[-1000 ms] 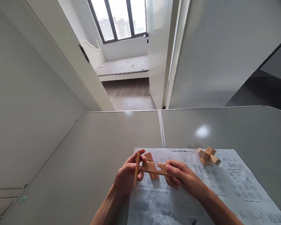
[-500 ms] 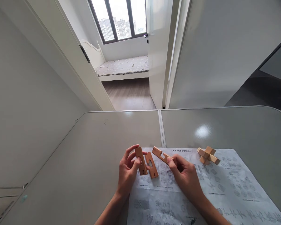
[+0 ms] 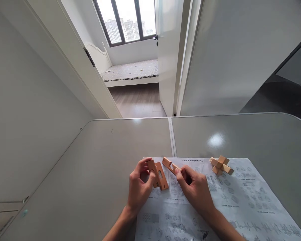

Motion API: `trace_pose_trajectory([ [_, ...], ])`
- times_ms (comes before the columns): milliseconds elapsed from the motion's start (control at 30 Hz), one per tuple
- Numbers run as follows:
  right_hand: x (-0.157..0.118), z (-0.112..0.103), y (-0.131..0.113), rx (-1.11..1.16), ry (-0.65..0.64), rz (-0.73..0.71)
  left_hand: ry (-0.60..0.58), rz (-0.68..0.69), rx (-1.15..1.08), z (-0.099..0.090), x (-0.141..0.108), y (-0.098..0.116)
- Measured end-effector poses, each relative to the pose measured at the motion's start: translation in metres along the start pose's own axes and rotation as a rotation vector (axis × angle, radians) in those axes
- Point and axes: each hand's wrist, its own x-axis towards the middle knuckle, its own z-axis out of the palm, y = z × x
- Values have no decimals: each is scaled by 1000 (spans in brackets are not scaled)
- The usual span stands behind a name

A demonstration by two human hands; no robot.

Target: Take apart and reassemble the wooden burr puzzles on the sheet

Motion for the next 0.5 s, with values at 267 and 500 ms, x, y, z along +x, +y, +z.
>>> trace_pose_trajectory([
  [267,-1,0,2,-44,-55,-17,32,175,154,2,3,0],
  [500,0,3,0,-110,-83,-50,-11,278,303,2,5,-11],
])
